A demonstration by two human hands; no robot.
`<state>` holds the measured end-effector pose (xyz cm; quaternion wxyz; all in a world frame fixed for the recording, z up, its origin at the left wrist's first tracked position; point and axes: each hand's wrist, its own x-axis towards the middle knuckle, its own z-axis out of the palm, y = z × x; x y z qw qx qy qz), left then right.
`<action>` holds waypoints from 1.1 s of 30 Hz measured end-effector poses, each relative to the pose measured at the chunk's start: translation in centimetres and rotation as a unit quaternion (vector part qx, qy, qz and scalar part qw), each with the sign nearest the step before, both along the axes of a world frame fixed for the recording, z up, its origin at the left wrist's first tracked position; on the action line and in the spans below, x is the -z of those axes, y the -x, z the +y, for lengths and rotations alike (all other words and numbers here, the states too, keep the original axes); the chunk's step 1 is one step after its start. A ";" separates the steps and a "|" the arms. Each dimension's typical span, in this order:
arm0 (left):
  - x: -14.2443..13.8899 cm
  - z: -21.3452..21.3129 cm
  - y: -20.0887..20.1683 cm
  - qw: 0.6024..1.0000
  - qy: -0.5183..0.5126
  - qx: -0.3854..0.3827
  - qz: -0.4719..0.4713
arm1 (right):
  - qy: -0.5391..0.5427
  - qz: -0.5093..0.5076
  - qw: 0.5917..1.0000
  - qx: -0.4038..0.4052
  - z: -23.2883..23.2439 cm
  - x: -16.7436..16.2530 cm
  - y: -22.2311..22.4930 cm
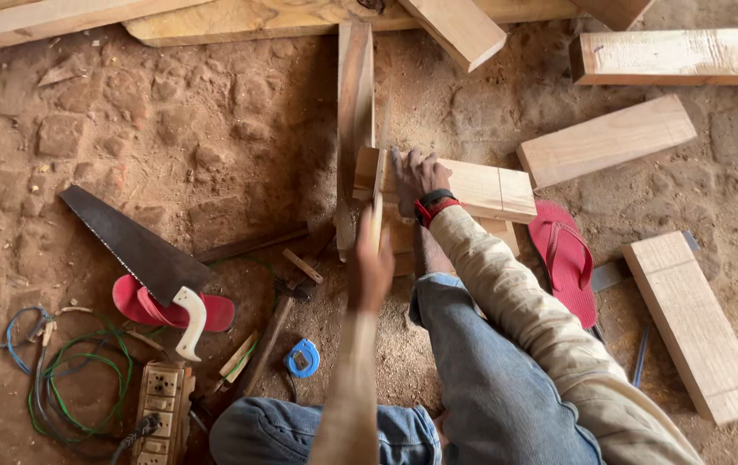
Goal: The person sits on the floor and uses a hand saw to cut a small wooden block placed on a larger support piece. They repeatedly saw through the wood, creating sawdust, and occasionally adjust the position of the block.
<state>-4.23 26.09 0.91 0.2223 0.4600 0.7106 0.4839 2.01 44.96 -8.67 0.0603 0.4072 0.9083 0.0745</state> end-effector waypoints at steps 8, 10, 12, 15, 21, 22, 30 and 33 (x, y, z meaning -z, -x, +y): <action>1.4 -13.4 -3.2 0.997 0.032 -0.045 -0.051 | -0.074 0.037 0.996 -0.018 1.3 4.2 -0.3; 0.2 -19.5 -4.5 0.991 0.095 -0.067 -0.066 | -0.032 0.026 0.999 -0.014 1.8 4.6 -0.4; -1.1 -22.9 -5.3 0.998 0.013 -0.054 0.025 | 0.036 0.002 0.999 -0.003 1.5 3.8 -0.4; -2.2 -21.3 -5.1 0.997 0.059 -0.052 0.005 | 0.092 -0.014 0.996 0.005 0.9 1.3 -0.3; 1.9 -3.8 -1.0 0.988 -0.139 -0.016 0.062 | 0.067 0.034 0.997 0.001 0.1 -0.4 -0.3; 2.9 -1.1 -0.1 0.997 -0.065 -0.021 0.031 | 0.066 0.042 0.997 0.000 0.1 0.0 -0.3; 0.1 -10.2 -3.0 0.997 -0.079 -0.011 -0.003 | 0.023 0.046 0.999 -0.008 0.7 2.1 -0.2; -1.1 -18.1 -4.5 0.997 0.047 -0.047 -0.029 | 0.072 0.007 0.997 0.003 0.9 1.9 -0.3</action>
